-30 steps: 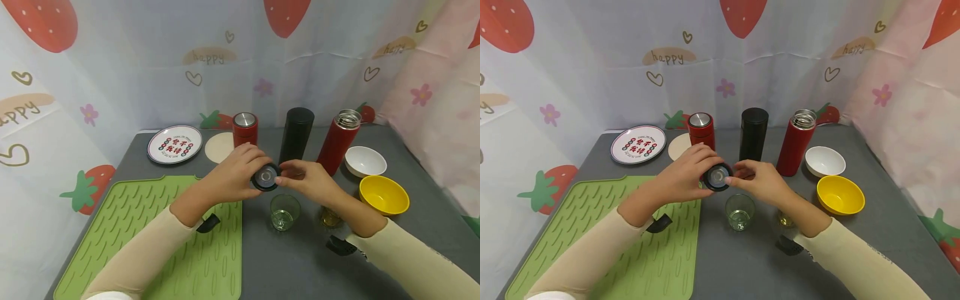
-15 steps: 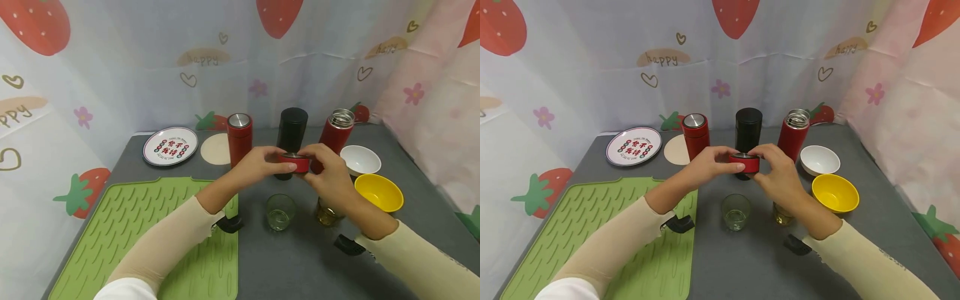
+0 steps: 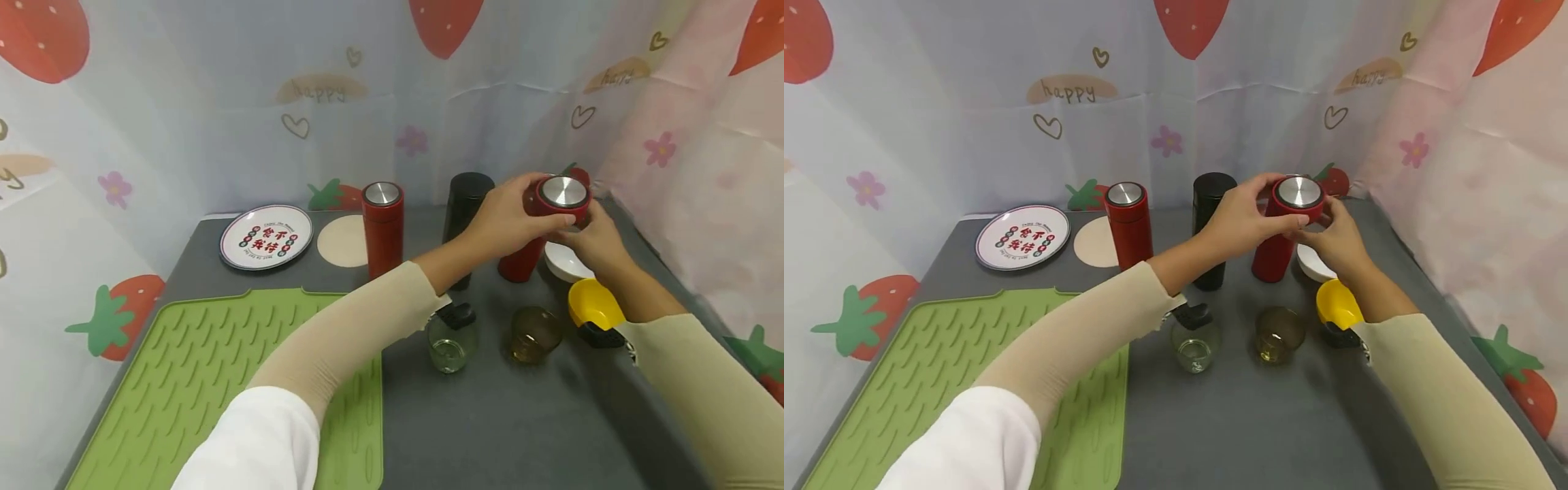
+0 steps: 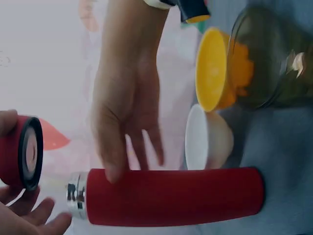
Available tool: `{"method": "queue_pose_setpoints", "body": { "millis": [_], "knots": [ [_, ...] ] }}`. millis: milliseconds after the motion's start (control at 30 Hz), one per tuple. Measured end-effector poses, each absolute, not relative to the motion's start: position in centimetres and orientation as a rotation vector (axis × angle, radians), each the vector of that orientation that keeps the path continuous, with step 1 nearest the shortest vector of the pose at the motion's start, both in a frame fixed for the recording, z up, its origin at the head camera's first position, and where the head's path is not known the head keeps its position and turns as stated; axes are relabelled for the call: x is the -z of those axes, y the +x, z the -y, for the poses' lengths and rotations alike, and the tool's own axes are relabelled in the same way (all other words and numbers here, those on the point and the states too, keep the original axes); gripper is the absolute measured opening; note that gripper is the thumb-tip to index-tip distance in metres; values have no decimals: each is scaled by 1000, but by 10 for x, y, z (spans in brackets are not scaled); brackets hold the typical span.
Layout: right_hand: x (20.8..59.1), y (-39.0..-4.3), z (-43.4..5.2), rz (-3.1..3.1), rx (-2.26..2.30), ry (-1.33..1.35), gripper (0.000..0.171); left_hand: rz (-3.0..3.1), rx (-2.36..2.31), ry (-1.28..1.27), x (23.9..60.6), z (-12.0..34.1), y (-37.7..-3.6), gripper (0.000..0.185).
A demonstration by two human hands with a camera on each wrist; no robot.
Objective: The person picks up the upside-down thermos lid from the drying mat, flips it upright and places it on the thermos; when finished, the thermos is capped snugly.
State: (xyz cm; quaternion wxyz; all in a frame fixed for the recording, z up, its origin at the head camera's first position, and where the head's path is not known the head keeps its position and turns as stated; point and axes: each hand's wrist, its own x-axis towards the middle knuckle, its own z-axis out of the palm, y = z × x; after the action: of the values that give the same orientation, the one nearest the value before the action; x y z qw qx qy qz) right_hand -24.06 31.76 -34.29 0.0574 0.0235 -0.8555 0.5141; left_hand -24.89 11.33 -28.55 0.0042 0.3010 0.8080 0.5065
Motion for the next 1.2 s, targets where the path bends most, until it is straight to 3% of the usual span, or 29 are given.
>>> {"method": "queue_pose_setpoints", "body": {
  "millis": [200, 467, 867, 1033, 1133, 1200],
  "knots": [
    [361, -262, -309, 2612, -1613, 217, 70, -2793, -1480, 782, 280, -148, -269, 72],
    [357, -258, -304, 2651, -1469, 92, 71, -2783, -1554, 589, 293, -160, -283, 70],
    [358, -258, -305, 2662, -1452, 47, 66, -2654, -1615, 818, 322, -155, -292, 71],
    [359, -255, -309, 2666, -1398, 120, 61, -2672, -1591, 839, 332, -159, -286, 89],
    [360, -255, -310, 2666, -1368, 175, 56, -2753, -1582, 686, 329, -168, -285, 105],
    [360, -255, -312, 2677, -1364, 164, 55, -2790, -1625, 609, 328, -174, -286, 105]
  ]
}}
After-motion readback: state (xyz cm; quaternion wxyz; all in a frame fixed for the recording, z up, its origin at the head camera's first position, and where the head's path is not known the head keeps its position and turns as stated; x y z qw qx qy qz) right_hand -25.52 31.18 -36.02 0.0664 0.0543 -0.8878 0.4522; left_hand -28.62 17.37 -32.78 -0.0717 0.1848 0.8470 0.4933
